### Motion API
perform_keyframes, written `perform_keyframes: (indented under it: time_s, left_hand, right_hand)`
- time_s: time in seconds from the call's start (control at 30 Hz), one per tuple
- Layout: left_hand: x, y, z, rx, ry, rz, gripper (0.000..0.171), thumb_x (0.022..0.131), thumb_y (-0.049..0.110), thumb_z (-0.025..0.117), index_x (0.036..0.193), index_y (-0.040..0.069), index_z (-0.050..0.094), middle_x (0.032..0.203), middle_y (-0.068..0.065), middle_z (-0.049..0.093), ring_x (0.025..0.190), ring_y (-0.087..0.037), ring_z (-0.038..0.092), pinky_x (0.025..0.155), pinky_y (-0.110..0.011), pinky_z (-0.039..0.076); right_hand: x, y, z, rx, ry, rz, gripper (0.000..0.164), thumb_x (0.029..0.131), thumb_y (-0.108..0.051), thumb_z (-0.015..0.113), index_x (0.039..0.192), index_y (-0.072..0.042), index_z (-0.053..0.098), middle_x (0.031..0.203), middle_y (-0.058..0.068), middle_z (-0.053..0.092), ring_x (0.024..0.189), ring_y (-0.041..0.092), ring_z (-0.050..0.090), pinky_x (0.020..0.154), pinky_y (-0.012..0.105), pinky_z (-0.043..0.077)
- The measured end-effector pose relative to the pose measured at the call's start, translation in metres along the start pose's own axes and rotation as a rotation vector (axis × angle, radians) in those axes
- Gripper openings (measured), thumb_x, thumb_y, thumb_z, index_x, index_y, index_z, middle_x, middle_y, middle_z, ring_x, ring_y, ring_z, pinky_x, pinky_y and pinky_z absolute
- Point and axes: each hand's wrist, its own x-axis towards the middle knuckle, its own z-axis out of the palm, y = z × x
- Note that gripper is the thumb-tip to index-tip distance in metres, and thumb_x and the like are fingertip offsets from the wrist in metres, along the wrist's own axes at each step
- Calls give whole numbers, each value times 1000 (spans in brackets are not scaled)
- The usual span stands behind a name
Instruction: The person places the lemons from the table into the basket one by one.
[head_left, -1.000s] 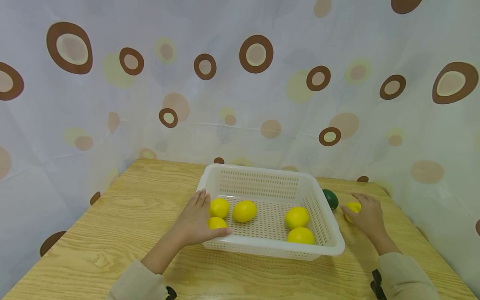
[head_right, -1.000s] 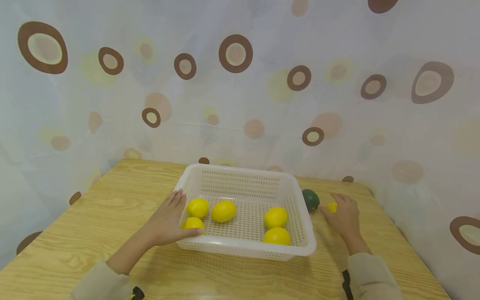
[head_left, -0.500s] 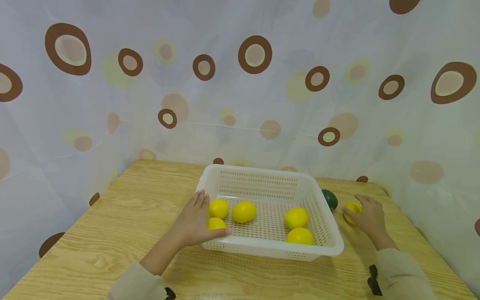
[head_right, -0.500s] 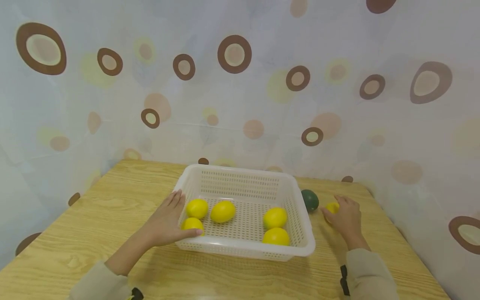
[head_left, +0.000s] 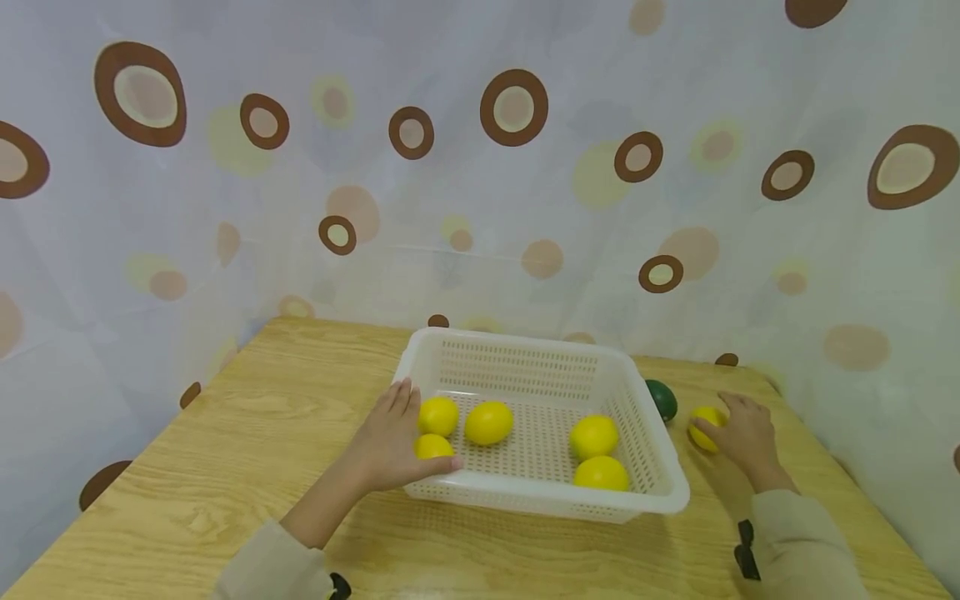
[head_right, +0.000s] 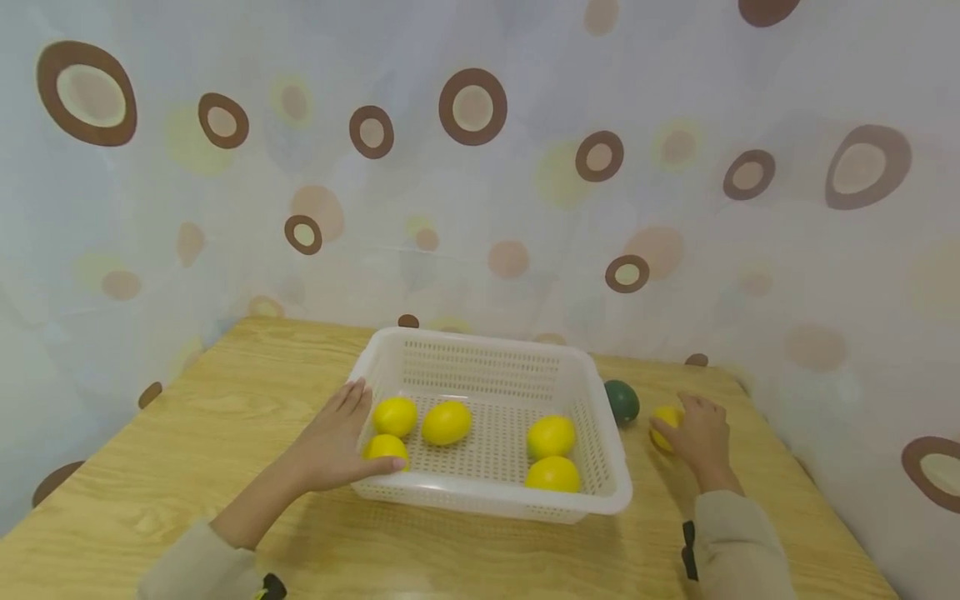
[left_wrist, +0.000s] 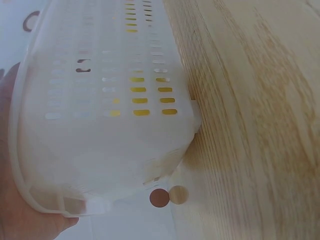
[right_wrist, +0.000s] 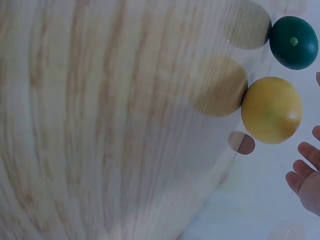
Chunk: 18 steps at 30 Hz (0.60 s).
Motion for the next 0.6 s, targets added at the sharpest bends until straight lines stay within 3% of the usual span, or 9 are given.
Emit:
perform_keyframes:
  time_s: [0.6]
  left_hand:
    - [1, -1, -2, 17, -8, 0, 109, 77, 71, 51, 142, -12, 21, 151, -27, 16, 144, -36, 6, 118, -46, 5]
  right_hand:
    - [6, 7, 9, 33, -76, 28, 67, 84, -22, 61, 123, 27, 35, 121, 50, 34, 106, 66, 33, 91, 70, 31]
